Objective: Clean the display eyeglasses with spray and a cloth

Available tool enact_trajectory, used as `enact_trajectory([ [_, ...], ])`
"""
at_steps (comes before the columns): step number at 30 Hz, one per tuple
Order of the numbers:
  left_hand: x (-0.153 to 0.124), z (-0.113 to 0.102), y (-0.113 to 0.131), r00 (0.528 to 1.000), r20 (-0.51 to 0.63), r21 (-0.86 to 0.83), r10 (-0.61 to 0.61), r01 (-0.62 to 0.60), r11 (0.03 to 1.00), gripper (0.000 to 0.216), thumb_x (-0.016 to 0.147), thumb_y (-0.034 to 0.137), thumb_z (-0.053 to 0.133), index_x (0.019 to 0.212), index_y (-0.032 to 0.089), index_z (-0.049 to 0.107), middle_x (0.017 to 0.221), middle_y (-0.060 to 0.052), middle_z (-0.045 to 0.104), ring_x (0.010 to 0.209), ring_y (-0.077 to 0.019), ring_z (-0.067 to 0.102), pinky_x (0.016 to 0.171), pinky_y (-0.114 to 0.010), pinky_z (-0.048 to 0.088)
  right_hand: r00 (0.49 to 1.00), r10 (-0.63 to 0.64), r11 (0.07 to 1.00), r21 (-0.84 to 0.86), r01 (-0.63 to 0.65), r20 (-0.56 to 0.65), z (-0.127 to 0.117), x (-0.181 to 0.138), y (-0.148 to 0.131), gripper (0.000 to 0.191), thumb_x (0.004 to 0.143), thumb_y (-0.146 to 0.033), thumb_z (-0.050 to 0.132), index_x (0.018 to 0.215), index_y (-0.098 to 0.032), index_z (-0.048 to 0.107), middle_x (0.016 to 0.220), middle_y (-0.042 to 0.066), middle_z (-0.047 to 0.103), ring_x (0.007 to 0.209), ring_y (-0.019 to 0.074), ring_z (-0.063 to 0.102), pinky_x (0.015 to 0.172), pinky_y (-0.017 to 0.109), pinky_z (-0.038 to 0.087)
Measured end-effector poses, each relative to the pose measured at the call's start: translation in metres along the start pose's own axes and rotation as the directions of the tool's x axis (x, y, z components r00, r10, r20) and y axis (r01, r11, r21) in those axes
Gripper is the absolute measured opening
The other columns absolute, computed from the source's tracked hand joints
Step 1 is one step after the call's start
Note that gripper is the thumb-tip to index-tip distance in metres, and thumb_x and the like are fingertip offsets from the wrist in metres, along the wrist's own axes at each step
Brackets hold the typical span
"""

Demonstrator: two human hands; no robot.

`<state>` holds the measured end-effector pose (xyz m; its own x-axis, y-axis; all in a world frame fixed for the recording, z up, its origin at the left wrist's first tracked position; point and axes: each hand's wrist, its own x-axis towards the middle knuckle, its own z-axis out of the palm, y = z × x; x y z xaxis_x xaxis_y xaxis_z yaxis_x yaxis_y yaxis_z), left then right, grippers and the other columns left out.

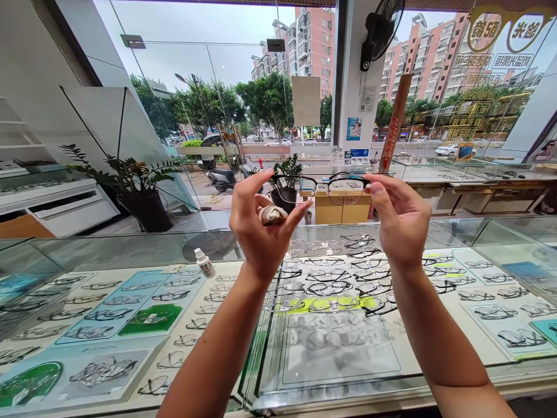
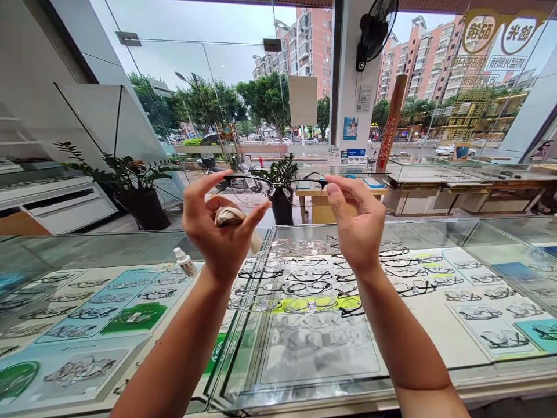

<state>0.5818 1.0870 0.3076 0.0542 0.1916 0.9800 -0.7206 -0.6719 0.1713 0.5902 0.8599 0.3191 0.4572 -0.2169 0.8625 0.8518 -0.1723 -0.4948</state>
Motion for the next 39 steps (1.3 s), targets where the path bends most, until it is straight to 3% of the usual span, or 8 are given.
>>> enact_trajectory([
  [5, -0.001, -0.001, 0.002, 0.998, 0.051, 0.017, -0.047, 0.047, 0.999, 0.067, 0.080, 0.048, 0.097, 0.135, 0.028, 0.065, 0.131, -0.008, 0.070, 0.068, -0.0139, 0.057, 0.066, -0.035, 0.052, 0.995, 0.097, 0.990, 0.105, -0.096, -0.004, 0.000, 0.004, 0.008, 0.023, 0.097, -0.049, 0.077, 0.107, -0.029, 0.083, 0.110, 0.004, 0.084, 0.094, 0.0220, 0.079, 0.088, 0.043, 0.066],
  [13, -0.002, -0.002, 0.002, 0.996, 0.070, 0.043, -0.051, 0.048, 0.998, 0.068, 0.080, 0.050, 0.096, 0.136, 0.027, 0.065, 0.130, -0.009, 0.070, 0.071, -0.0146, 0.058, 0.068, -0.035, 0.055, 0.983, 0.183, 0.957, 0.227, -0.180, 0.010, -0.001, 0.008, 0.012, 0.015, 0.093, -0.041, 0.083, 0.099, -0.028, 0.083, 0.103, 0.002, 0.083, 0.083, 0.0180, 0.078, 0.084, 0.039, 0.067],
  [21, -0.001, -0.001, 0.004, 0.995, 0.069, 0.015, -0.070, 0.069, 0.997, 0.068, 0.081, 0.051, 0.096, 0.137, 0.028, 0.064, 0.130, -0.009, 0.068, 0.072, -0.0150, 0.060, 0.063, -0.033, 0.052, 0.982, 0.183, 0.969, 0.159, -0.189, 0.049, -0.001, 0.008, 0.014, 0.023, 0.095, -0.048, 0.078, 0.103, -0.027, 0.081, 0.103, 0.003, 0.082, 0.076, 0.0174, 0.076, 0.077, 0.038, 0.066],
  [33, -0.002, 0.000, 0.004, 0.991, 0.083, -0.017, -0.107, 0.109, 0.994, 0.069, 0.081, 0.052, 0.096, 0.137, 0.028, 0.064, 0.128, -0.008, 0.066, 0.068, -0.0113, 0.056, 0.057, -0.030, 0.047, 0.946, 0.318, 0.900, 0.293, -0.323, 0.067, 0.000, 0.011, 0.011, 0.027, 0.084, -0.051, 0.085, 0.095, -0.026, 0.079, 0.094, 0.002, 0.077, 0.062, 0.0127, 0.062, 0.059, 0.031, 0.056],
  [39, -0.001, 0.001, 0.007, 0.993, 0.078, -0.068, -0.094, 0.099, 0.993, 0.065, 0.080, 0.044, 0.098, 0.134, 0.028, 0.066, 0.121, -0.005, 0.067, 0.064, -0.0095, 0.053, 0.053, -0.029, 0.041, 0.951, 0.300, 0.882, 0.358, -0.306, 0.074, 0.001, 0.011, 0.014, 0.023, 0.084, -0.046, 0.086, 0.095, -0.027, 0.079, 0.097, 0.002, 0.075, 0.059, 0.0106, 0.054, 0.052, 0.028, 0.048],
])
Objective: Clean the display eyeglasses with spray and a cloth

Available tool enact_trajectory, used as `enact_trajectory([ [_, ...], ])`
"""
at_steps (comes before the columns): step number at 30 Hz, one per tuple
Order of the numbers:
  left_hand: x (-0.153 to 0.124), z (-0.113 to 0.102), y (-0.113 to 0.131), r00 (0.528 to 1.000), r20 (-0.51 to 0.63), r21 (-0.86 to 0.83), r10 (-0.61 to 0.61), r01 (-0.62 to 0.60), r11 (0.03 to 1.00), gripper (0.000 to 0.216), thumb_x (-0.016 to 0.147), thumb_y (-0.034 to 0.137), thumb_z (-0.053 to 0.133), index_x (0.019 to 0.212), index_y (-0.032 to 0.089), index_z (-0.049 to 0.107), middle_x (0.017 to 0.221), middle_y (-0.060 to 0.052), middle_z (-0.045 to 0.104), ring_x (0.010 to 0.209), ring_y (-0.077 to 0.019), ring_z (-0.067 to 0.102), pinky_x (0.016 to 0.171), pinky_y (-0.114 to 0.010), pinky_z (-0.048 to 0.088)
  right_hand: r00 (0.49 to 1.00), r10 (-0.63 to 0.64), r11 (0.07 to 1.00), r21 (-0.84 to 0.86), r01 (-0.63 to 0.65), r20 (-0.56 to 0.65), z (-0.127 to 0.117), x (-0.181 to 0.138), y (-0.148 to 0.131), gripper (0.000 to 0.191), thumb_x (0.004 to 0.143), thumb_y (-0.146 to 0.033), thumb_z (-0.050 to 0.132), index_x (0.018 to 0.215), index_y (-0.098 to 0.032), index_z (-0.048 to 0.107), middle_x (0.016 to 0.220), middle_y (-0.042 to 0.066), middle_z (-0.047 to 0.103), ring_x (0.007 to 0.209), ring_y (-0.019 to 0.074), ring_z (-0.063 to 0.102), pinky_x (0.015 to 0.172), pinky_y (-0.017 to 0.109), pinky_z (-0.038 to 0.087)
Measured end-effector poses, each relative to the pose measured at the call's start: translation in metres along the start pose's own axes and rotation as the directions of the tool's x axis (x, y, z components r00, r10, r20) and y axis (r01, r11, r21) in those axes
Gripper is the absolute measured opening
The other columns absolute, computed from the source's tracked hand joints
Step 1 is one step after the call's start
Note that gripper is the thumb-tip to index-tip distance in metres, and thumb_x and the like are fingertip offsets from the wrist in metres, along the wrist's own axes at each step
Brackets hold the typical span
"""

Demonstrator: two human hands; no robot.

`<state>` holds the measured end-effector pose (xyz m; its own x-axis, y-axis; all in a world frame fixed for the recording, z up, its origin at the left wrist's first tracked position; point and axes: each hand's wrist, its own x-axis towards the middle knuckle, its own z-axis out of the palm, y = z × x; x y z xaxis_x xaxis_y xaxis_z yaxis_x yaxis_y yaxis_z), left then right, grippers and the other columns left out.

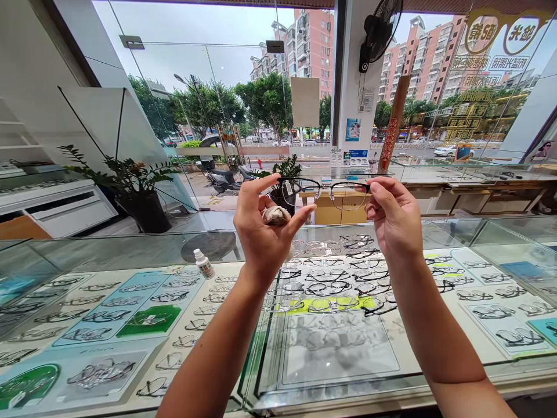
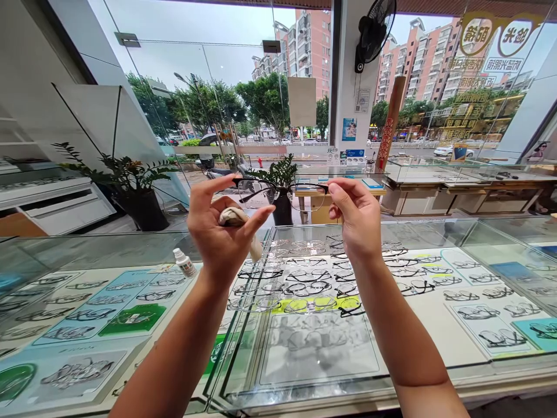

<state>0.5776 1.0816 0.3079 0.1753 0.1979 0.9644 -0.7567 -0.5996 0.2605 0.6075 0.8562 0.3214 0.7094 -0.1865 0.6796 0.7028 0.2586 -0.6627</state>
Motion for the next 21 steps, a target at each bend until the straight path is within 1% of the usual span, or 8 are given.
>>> enact_trajectory([
  [3, 0.001, 0.001, -0.001, 1.000, -0.004, -0.011, 0.024, -0.024, 1.000, 0.064, 0.079, 0.042, 0.099, 0.132, 0.026, 0.067, 0.117, -0.005, 0.068, 0.062, -0.0089, 0.052, 0.051, -0.028, 0.039, 1.000, -0.002, 1.000, 0.013, 0.002, 0.003, 0.000, -0.001, -0.001, 0.021, 0.086, -0.044, 0.086, 0.096, -0.027, 0.079, 0.098, 0.002, 0.075, 0.060, 0.0100, 0.051, 0.051, 0.028, 0.046],
  [6, 0.001, 0.002, -0.001, 1.000, -0.003, -0.028, 0.028, -0.028, 0.999, 0.065, 0.077, 0.042, 0.100, 0.130, 0.025, 0.067, 0.118, -0.005, 0.069, 0.063, -0.0085, 0.055, 0.050, -0.026, 0.041, 0.999, 0.032, 0.998, 0.062, -0.031, -0.013, 0.001, -0.003, -0.003, 0.022, 0.082, -0.044, 0.090, 0.093, -0.027, 0.081, 0.098, 0.002, 0.076, 0.062, 0.0098, 0.051, 0.051, 0.027, 0.045],
  [8, 0.002, 0.003, 0.000, 1.000, -0.005, -0.071, 0.018, -0.018, 0.997, 0.065, 0.076, 0.043, 0.101, 0.127, 0.026, 0.066, 0.118, -0.005, 0.070, 0.068, -0.0102, 0.061, 0.052, -0.025, 0.045, 0.999, 0.044, 0.996, 0.076, -0.043, -0.021, 0.001, -0.003, -0.003, 0.023, 0.080, -0.044, 0.092, 0.092, -0.027, 0.083, 0.097, 0.002, 0.077, 0.063, 0.0103, 0.052, 0.053, 0.027, 0.046],
  [10, 0.003, 0.005, 0.003, 1.000, -0.011, -0.122, 0.001, -0.002, 0.993, 0.064, 0.074, 0.045, 0.102, 0.123, 0.026, 0.066, 0.116, -0.005, 0.071, 0.075, -0.0133, 0.067, 0.054, -0.025, 0.049, 0.999, 0.039, 0.997, 0.072, -0.037, -0.026, 0.000, -0.002, -0.002, 0.021, 0.081, -0.043, 0.091, 0.093, -0.027, 0.083, 0.096, 0.002, 0.076, 0.066, 0.0110, 0.053, 0.056, 0.028, 0.047],
  [12, 0.004, 0.006, 0.006, 1.000, -0.010, -0.165, -0.028, 0.026, 0.986, 0.064, 0.072, 0.047, 0.103, 0.119, 0.026, 0.064, 0.112, -0.005, 0.073, 0.080, -0.0154, 0.071, 0.055, -0.024, 0.051, 0.999, 0.023, 0.998, 0.058, -0.021, -0.032, -0.001, -0.001, 0.000, 0.019, 0.083, -0.042, 0.090, 0.094, -0.027, 0.083, 0.095, 0.002, 0.076, 0.069, 0.0115, 0.055, 0.059, 0.028, 0.047],
  [16, 0.004, 0.005, 0.011, 0.991, 0.050, -0.232, -0.128, 0.136, 0.963, 0.062, 0.073, 0.043, 0.102, 0.117, 0.026, 0.060, 0.110, -0.005, 0.078, 0.082, -0.0165, 0.074, 0.054, -0.023, 0.051, 1.000, 0.015, 0.999, 0.032, -0.015, -0.018, -0.001, 0.000, 0.002, 0.022, 0.084, -0.044, 0.088, 0.095, -0.027, 0.081, 0.093, 0.002, 0.075, 0.074, 0.0136, 0.060, 0.064, 0.029, 0.050],
  [19, 0.005, 0.003, 0.014, 0.981, 0.072, -0.273, -0.179, 0.192, 0.943, 0.062, 0.073, 0.039, 0.101, 0.117, 0.026, 0.059, 0.109, -0.006, 0.079, 0.087, -0.0186, 0.077, 0.056, -0.023, 0.053, 0.999, 0.043, 0.998, 0.039, -0.043, -0.003, 0.000, -0.001, 0.003, 0.022, 0.084, -0.044, 0.088, 0.094, -0.026, 0.080, 0.090, 0.001, 0.074, 0.072, 0.0131, 0.057, 0.066, 0.029, 0.050],
  [21, 0.006, 0.002, 0.015, 0.973, 0.086, -0.285, -0.215, 0.230, 0.931, 0.062, 0.073, 0.039, 0.101, 0.117, 0.026, 0.059, 0.109, -0.007, 0.080, 0.091, -0.0204, 0.078, 0.058, -0.024, 0.054, 0.998, 0.062, 0.997, 0.039, -0.062, 0.002, 0.000, -0.001, 0.002, 0.020, 0.084, -0.043, 0.088, 0.093, -0.026, 0.080, 0.086, 0.000, 0.072, 0.069, 0.0123, 0.053, 0.065, 0.029, 0.048],
])
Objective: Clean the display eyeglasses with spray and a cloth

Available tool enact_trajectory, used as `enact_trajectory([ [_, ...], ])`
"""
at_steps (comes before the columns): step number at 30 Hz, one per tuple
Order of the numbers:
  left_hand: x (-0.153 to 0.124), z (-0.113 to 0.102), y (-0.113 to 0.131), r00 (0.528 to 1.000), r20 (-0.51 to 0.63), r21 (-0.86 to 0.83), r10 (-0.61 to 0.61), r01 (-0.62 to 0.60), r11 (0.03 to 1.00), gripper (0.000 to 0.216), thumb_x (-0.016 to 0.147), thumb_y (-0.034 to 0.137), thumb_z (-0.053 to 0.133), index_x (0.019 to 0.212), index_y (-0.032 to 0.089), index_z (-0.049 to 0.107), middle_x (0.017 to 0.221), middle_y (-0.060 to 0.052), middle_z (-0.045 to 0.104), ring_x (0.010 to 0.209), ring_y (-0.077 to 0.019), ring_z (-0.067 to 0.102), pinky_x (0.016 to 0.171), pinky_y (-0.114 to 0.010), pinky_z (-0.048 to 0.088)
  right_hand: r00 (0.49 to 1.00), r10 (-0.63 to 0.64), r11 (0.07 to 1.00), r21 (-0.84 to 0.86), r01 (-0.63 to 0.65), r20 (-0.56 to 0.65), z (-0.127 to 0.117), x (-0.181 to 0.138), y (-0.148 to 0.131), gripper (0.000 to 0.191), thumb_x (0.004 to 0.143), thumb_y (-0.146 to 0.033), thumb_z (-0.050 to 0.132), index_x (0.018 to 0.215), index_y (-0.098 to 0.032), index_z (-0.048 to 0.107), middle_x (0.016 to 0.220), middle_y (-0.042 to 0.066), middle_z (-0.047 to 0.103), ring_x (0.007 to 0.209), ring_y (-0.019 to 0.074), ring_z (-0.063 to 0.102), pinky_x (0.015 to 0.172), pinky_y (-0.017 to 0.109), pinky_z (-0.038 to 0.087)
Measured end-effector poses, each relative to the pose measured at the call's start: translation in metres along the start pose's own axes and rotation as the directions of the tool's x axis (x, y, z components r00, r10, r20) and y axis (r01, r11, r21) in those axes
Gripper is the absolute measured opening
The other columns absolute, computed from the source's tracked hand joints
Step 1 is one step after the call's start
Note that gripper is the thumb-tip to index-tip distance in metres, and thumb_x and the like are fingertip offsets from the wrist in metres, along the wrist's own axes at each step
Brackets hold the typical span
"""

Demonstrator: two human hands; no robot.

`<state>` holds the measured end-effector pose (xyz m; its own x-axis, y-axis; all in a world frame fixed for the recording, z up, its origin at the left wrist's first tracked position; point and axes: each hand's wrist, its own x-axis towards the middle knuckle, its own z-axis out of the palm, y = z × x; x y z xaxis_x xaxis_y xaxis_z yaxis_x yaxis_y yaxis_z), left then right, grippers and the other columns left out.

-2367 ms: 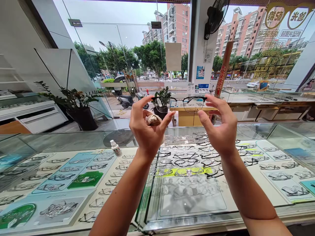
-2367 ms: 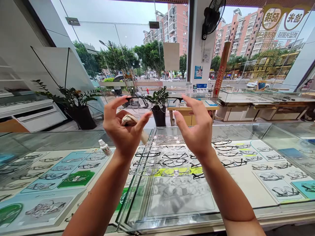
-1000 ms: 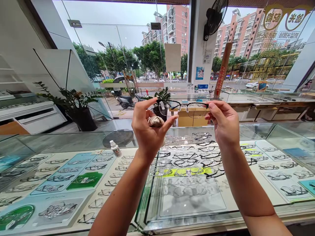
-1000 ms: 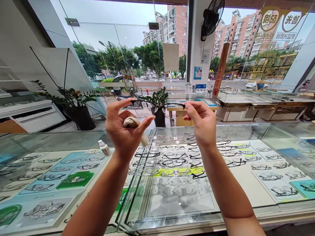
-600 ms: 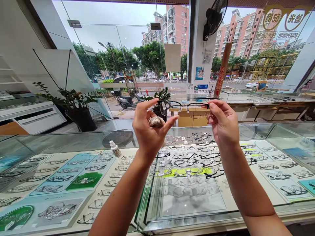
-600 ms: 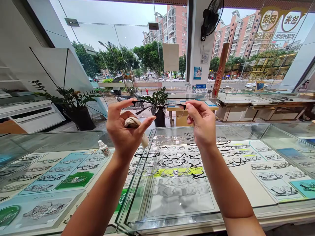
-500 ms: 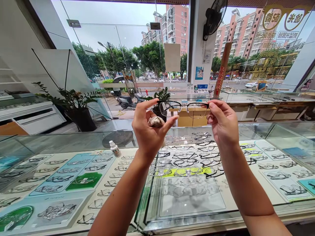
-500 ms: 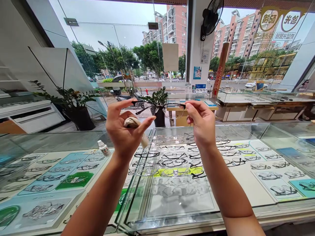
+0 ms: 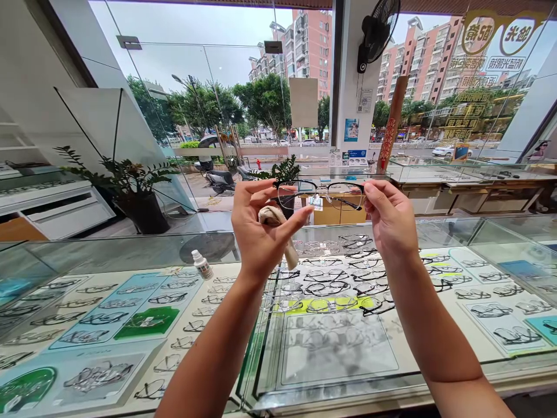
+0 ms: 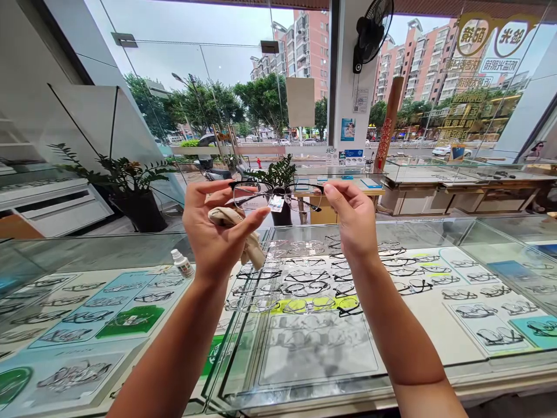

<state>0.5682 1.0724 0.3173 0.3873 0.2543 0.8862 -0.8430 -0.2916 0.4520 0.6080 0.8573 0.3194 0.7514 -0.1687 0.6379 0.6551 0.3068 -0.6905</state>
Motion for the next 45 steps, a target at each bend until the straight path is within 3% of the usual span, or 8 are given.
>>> enact_trajectory([
  [15, 0.002, 0.000, 0.001, 0.939, 0.040, -0.171, -0.342, 0.344, 0.923, 0.066, 0.070, 0.042, 0.103, 0.120, 0.026, 0.063, 0.111, -0.007, 0.078, 0.090, -0.0185, 0.074, 0.067, -0.025, 0.055, 1.000, 0.020, 0.997, 0.079, -0.021, 0.014, 0.003, -0.004, -0.009, 0.013, 0.084, -0.036, 0.084, 0.094, -0.027, 0.081, 0.087, 0.000, 0.072, 0.071, 0.0132, 0.056, 0.066, 0.030, 0.047],
  [21, 0.008, 0.003, -0.002, 0.781, 0.234, -0.461, -0.579, 0.613, 0.641, 0.070, 0.063, 0.044, 0.104, 0.115, 0.024, 0.061, 0.088, 0.003, 0.067, 0.049, -0.0030, 0.040, 0.043, -0.018, 0.029, 0.990, -0.092, 0.993, 0.082, 0.084, 0.105, 0.002, -0.005, -0.009, 0.005, 0.095, -0.031, 0.070, 0.095, -0.027, 0.073, 0.079, 0.000, 0.069, 0.075, 0.0165, 0.061, 0.069, 0.032, 0.049],
  [27, 0.005, 0.009, 0.002, 0.596, 0.514, -0.483, -0.617, 0.795, 0.366, 0.063, 0.065, 0.048, 0.101, 0.107, 0.018, 0.064, 0.092, 0.000, 0.068, 0.049, -0.0001, 0.030, 0.041, -0.016, 0.023, 0.945, -0.127, 0.991, 0.089, 0.104, 0.302, 0.007, -0.011, -0.008, 0.043, 0.105, -0.056, 0.067, 0.078, -0.026, 0.054, 0.060, -0.006, 0.039, 0.052, 0.0121, 0.031, 0.048, 0.030, 0.028],
  [30, 0.001, 0.012, -0.003, 0.504, 0.635, -0.439, -0.586, 0.859, 0.263, 0.062, 0.067, 0.055, 0.099, 0.102, 0.016, 0.065, 0.088, -0.002, 0.069, 0.048, -0.0005, 0.025, 0.041, -0.016, 0.022, 0.935, -0.174, 0.982, -0.014, 0.187, 0.308, 0.007, -0.013, -0.011, 0.060, 0.108, -0.064, 0.057, 0.064, -0.025, 0.045, 0.059, -0.004, 0.037, 0.051, 0.0123, 0.034, 0.049, 0.032, 0.030],
  [33, -0.003, 0.015, -0.012, 0.414, 0.725, -0.390, -0.551, 0.905, 0.169, 0.060, 0.069, 0.059, 0.097, 0.096, 0.017, 0.064, 0.080, -0.001, 0.066, 0.047, -0.0006, 0.023, 0.042, -0.015, 0.019, 0.884, -0.294, 0.907, -0.184, 0.378, 0.364, 0.005, -0.013, -0.016, 0.051, 0.105, -0.060, 0.066, 0.067, -0.026, 0.061, 0.077, 0.002, 0.064, 0.076, 0.0194, 0.063, 0.075, 0.039, 0.054],
  [35, -0.005, 0.018, -0.017, 0.358, 0.777, -0.345, -0.519, 0.930, 0.124, 0.060, 0.070, 0.062, 0.096, 0.091, 0.017, 0.062, 0.068, 0.003, 0.057, 0.045, -0.0013, 0.021, 0.041, -0.016, 0.017, 0.840, -0.350, 0.834, -0.271, 0.481, 0.415, 0.003, -0.013, -0.020, 0.026, 0.099, -0.054, 0.076, 0.087, -0.030, 0.077, 0.110, 0.004, 0.078, 0.112, 0.0267, 0.071, 0.104, 0.048, 0.055],
  [39, -0.008, 0.023, -0.018, 0.303, 0.828, -0.297, -0.471, 0.951, 0.090, 0.061, 0.071, 0.064, 0.096, 0.082, 0.019, 0.056, 0.056, 0.010, 0.037, 0.044, -0.0019, 0.017, 0.041, -0.016, 0.015, 0.790, -0.400, 0.780, -0.280, 0.559, 0.464, 0.002, -0.015, -0.021, 0.010, 0.097, -0.037, 0.082, 0.106, -0.035, 0.083, 0.128, 0.000, 0.082, 0.125, 0.0289, 0.072, 0.116, 0.055, 0.050],
  [45, -0.010, 0.023, -0.017, 0.273, 0.817, -0.256, -0.507, 0.961, 0.104, 0.060, 0.070, 0.063, 0.096, 0.084, 0.020, 0.058, 0.064, 0.006, 0.046, 0.046, -0.0027, 0.020, 0.042, -0.018, 0.017, 0.780, -0.408, 0.804, -0.218, 0.554, 0.475, 0.001, -0.014, -0.019, 0.012, 0.094, -0.025, 0.084, 0.101, -0.034, 0.086, 0.120, 0.001, 0.085, 0.117, 0.0267, 0.075, 0.111, 0.053, 0.053],
])
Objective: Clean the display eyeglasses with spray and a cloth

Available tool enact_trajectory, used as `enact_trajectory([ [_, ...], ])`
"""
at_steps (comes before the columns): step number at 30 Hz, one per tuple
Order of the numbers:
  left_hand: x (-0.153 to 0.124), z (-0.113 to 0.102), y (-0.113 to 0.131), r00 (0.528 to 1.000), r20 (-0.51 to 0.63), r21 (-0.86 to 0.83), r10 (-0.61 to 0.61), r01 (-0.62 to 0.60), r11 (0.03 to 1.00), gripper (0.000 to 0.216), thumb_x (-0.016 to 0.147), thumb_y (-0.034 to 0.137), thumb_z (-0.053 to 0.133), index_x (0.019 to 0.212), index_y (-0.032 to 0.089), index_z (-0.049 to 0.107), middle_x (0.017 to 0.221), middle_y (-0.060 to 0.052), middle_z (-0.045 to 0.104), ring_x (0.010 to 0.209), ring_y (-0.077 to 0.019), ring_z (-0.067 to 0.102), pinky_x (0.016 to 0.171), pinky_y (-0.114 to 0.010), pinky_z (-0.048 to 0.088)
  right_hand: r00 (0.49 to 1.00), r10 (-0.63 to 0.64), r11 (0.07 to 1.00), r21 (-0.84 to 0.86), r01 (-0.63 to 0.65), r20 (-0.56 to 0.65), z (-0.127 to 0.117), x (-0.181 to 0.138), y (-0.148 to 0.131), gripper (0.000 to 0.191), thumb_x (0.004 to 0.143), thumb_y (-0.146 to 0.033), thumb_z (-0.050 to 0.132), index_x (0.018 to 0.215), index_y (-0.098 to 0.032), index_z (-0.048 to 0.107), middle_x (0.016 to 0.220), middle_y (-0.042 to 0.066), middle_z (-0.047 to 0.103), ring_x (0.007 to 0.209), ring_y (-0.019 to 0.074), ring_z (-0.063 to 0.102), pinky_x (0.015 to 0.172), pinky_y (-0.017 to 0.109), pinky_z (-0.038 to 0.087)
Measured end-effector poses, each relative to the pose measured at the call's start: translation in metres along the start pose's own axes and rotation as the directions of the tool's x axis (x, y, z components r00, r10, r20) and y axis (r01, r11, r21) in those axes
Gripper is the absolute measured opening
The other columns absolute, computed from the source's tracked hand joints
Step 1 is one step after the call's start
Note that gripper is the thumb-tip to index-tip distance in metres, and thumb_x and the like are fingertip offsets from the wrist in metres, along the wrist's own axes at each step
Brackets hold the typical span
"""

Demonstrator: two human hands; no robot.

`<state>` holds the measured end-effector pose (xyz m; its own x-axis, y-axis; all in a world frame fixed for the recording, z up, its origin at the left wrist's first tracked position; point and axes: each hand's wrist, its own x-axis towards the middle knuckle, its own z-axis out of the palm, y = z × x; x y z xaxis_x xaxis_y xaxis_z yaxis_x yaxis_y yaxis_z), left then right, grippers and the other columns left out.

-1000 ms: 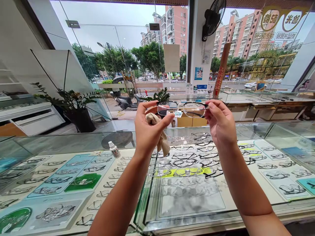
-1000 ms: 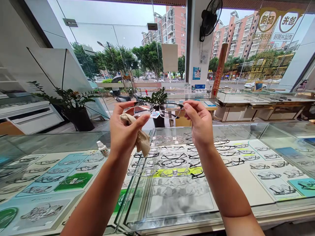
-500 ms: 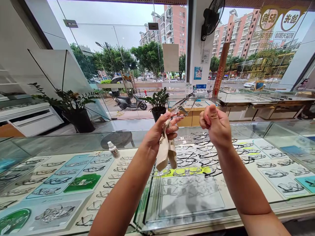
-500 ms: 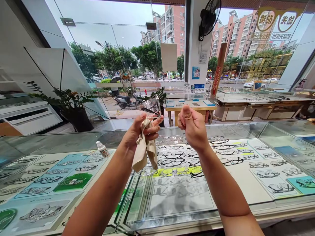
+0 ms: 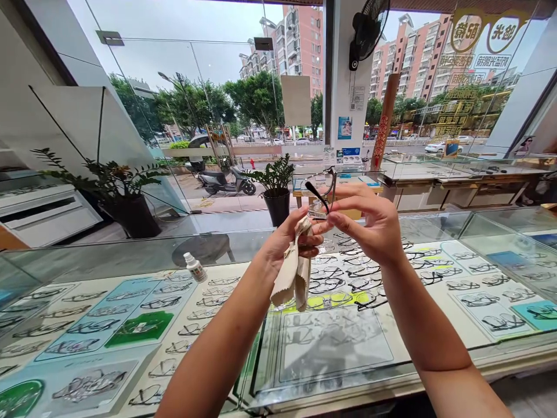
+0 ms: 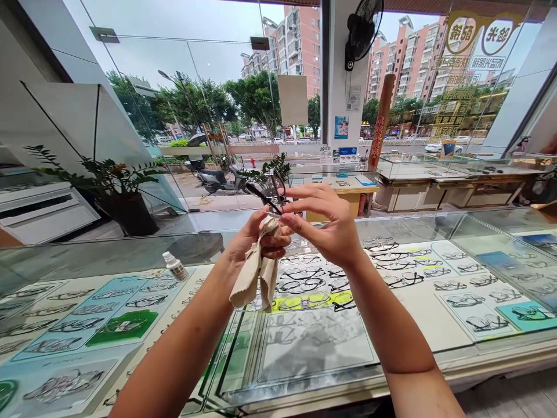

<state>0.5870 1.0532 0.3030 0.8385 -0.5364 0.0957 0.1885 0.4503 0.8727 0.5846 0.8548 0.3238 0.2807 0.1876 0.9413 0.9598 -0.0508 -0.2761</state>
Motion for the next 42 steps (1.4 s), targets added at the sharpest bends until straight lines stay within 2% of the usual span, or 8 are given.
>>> enact_trajectory([
  [6, -0.002, 0.010, -0.003, 0.999, -0.043, 0.151, 0.007, -0.001, 0.989, 0.065, 0.067, 0.073, 0.092, 0.093, 0.019, 0.068, 0.088, -0.007, 0.072, 0.047, -0.0034, 0.022, 0.042, -0.022, 0.015, 0.998, 0.057, 0.998, -0.038, -0.057, -0.018, -0.007, 0.000, -0.007, 0.004, 0.095, -0.037, 0.084, 0.096, -0.035, 0.087, 0.113, 0.001, 0.086, 0.113, 0.0283, 0.077, 0.110, 0.057, 0.055],
  [11, -0.004, 0.018, -0.004, 0.992, -0.121, 0.260, 0.022, 0.011, 0.965, 0.068, 0.068, 0.074, 0.093, 0.106, 0.021, 0.072, 0.101, -0.010, 0.076, 0.048, -0.0053, 0.033, 0.041, -0.022, 0.024, 0.984, 0.166, 0.984, -0.059, -0.170, -0.068, -0.031, -0.006, -0.025, 0.007, 0.095, -0.042, 0.084, 0.094, -0.036, 0.087, 0.109, 0.001, 0.084, 0.110, 0.0281, 0.076, 0.106, 0.054, 0.059],
  [17, -0.004, 0.012, 0.000, 0.975, -0.165, 0.354, 0.146, -0.079, 0.932, 0.063, 0.071, 0.073, 0.091, 0.100, 0.021, 0.071, 0.090, -0.008, 0.071, 0.048, -0.0084, 0.041, 0.040, -0.025, 0.029, 0.977, 0.208, 0.917, -0.337, -0.214, -0.056, -0.095, -0.034, -0.036, 0.009, 0.095, -0.043, 0.084, 0.093, -0.034, 0.086, 0.101, 0.002, 0.084, 0.102, 0.0277, 0.075, 0.098, 0.051, 0.060],
  [21, -0.004, 0.013, 0.005, 0.980, -0.106, 0.442, 0.166, -0.103, 0.891, 0.052, 0.068, 0.060, 0.095, 0.081, 0.022, 0.062, 0.070, 0.000, 0.059, 0.046, -0.0066, 0.034, 0.040, -0.024, 0.023, 0.971, 0.215, 0.792, -0.600, -0.112, 0.104, -0.147, -0.072, -0.021, 0.009, 0.096, -0.039, 0.082, 0.095, -0.031, 0.086, 0.109, 0.006, 0.084, 0.104, 0.0289, 0.075, 0.098, 0.052, 0.058],
  [24, -0.005, 0.014, 0.007, 0.985, -0.030, 0.478, 0.173, -0.138, 0.867, 0.053, 0.067, 0.054, 0.095, 0.073, 0.023, 0.052, 0.060, 0.004, 0.046, 0.044, -0.0059, 0.031, 0.040, -0.023, 0.021, 0.917, 0.292, 0.695, -0.719, -0.008, 0.272, -0.182, -0.117, -0.005, 0.011, 0.101, -0.031, 0.075, 0.097, -0.027, 0.084, 0.115, 0.009, 0.084, 0.107, 0.0311, 0.075, 0.098, 0.054, 0.058],
  [28, -0.008, 0.015, 0.007, 0.962, 0.080, 0.527, 0.262, -0.264, 0.808, 0.058, 0.082, 0.066, 0.086, 0.069, 0.024, 0.048, 0.058, 0.003, 0.039, 0.045, -0.0067, 0.030, 0.039, -0.025, 0.022, 0.820, 0.412, 0.588, -0.803, 0.094, 0.398, -0.216, -0.187, 0.006, 0.019, 0.105, -0.024, 0.067, 0.098, -0.022, 0.084, 0.117, 0.012, 0.085, 0.113, 0.0342, 0.076, 0.096, 0.054, 0.061],
  [34, -0.012, 0.018, 0.004, 0.880, 0.159, 0.585, 0.447, -0.449, 0.675, 0.074, 0.085, 0.080, 0.077, 0.056, 0.024, 0.039, 0.049, 0.002, 0.030, 0.046, -0.0100, 0.028, 0.041, -0.030, 0.021, 0.724, 0.526, 0.526, -0.839, 0.136, 0.447, -0.238, -0.254, 0.012, 0.021, 0.104, -0.018, 0.066, 0.104, -0.023, 0.086, 0.120, 0.011, 0.085, 0.115, 0.0346, 0.077, 0.097, 0.054, 0.064],
  [42, -0.021, 0.029, 0.009, 0.892, 0.218, 0.566, 0.397, -0.447, 0.693, 0.085, 0.082, 0.091, 0.070, 0.052, 0.023, 0.030, 0.044, 0.003, 0.024, 0.039, -0.0074, 0.027, 0.036, -0.028, 0.021, 0.703, 0.545, 0.506, -0.848, 0.158, 0.457, -0.238, -0.268, 0.036, 0.025, 0.105, -0.017, 0.062, 0.103, -0.020, 0.087, 0.124, 0.014, 0.084, 0.115, 0.0352, 0.077, 0.097, 0.055, 0.064],
])
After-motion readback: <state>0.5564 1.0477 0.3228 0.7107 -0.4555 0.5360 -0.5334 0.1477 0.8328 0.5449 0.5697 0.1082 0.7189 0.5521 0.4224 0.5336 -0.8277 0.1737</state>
